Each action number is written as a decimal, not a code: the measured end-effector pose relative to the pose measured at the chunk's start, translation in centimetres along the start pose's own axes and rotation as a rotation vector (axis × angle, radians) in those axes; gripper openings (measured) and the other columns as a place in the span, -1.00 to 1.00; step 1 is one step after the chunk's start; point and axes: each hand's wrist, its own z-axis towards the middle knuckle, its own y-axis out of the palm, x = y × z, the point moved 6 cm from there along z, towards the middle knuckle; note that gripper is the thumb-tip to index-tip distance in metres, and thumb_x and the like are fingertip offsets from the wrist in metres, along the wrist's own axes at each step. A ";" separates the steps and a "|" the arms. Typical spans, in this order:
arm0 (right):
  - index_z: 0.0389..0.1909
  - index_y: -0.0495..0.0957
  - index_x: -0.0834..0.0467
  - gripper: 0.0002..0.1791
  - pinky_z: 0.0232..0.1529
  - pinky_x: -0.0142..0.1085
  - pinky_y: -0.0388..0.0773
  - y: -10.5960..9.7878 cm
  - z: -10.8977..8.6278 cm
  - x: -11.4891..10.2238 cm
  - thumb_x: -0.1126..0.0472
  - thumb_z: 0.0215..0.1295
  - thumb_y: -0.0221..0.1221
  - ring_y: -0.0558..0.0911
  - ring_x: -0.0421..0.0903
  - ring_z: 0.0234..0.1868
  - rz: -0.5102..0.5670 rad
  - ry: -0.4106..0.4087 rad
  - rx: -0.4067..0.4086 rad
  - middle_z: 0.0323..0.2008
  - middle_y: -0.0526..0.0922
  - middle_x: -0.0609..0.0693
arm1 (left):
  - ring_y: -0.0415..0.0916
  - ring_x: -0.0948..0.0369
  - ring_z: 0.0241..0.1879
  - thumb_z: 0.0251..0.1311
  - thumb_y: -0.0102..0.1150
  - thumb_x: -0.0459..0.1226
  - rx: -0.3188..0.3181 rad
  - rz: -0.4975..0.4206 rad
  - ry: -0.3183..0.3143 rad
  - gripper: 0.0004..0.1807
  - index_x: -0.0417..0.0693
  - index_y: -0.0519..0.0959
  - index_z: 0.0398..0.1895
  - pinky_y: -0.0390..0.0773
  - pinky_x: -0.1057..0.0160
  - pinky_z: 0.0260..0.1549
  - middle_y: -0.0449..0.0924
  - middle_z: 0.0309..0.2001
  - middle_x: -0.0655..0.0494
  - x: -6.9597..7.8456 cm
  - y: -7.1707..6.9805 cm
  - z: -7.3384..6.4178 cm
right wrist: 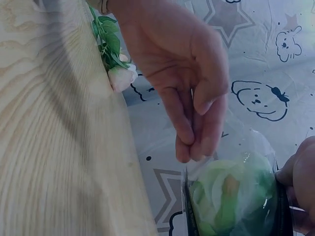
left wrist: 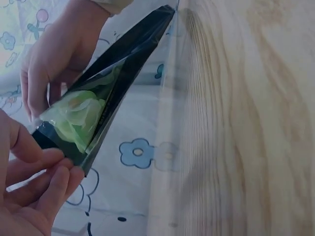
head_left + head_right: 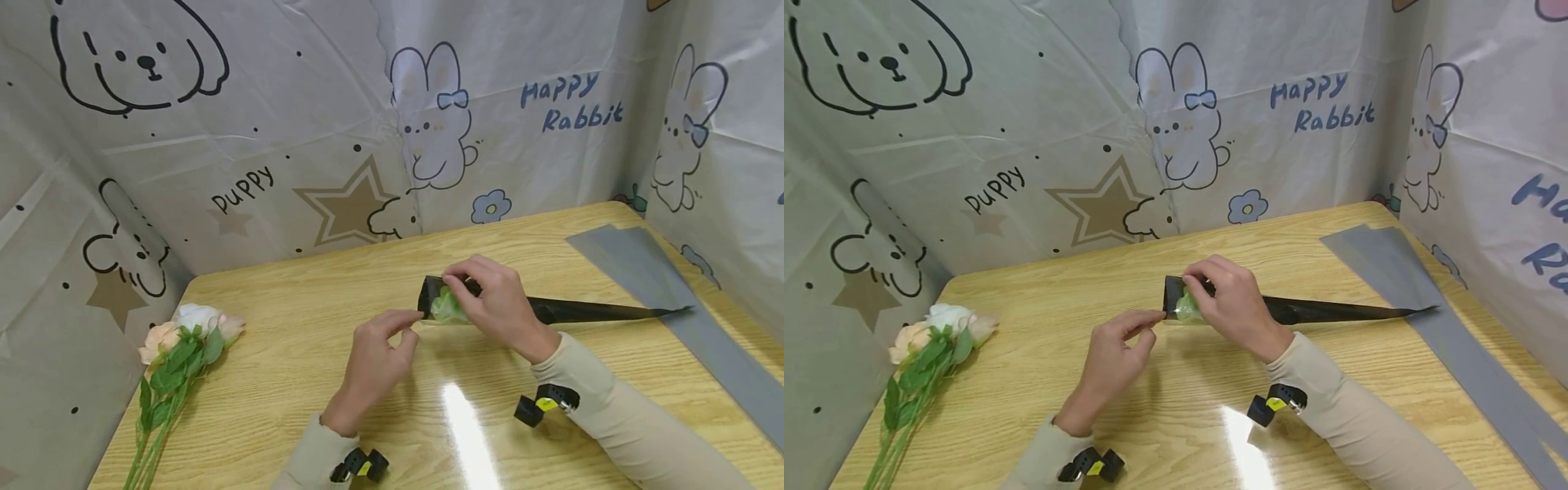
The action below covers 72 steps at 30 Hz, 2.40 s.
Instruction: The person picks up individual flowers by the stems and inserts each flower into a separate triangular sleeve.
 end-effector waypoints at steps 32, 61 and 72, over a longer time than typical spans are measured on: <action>-0.21 0.76 0.14 -0.92 -0.10 -0.42 0.66 -1.6 1.9 -6.0 0.32 0.32 0.35 0.75 -0.16 -0.20 0.193 -0.103 0.093 -0.25 0.81 -0.03 | 0.56 0.31 0.21 0.23 0.43 -0.37 -0.245 -0.609 -0.107 -0.33 0.12 0.43 0.38 0.61 0.30 0.24 0.58 0.26 0.06 -1.4 5.1 2.4; -0.04 0.76 0.16 -0.77 -0.20 -0.22 0.75 -2.9 2.5 -3.4 0.29 0.30 0.38 0.77 -0.13 -0.21 0.082 -0.012 0.003 -0.16 0.82 0.02 | 0.61 0.33 0.07 0.31 0.27 -0.36 0.087 -0.801 -0.132 -0.55 -0.09 0.45 0.24 0.66 0.35 0.10 0.63 0.05 0.26 -0.3 0.1 3.1; -0.12 0.78 0.08 -0.84 -0.27 -0.32 0.72 -1.4 2.5 -1.9 0.18 0.31 0.40 0.74 -0.21 -0.30 0.077 0.151 -0.279 -0.30 0.82 -0.06 | 0.51 0.46 -0.40 0.41 0.13 -0.32 0.235 -0.915 -0.211 -0.89 -0.05 0.65 -0.14 0.57 0.54 -0.34 0.62 -0.40 0.35 -0.9 -2.1 3.7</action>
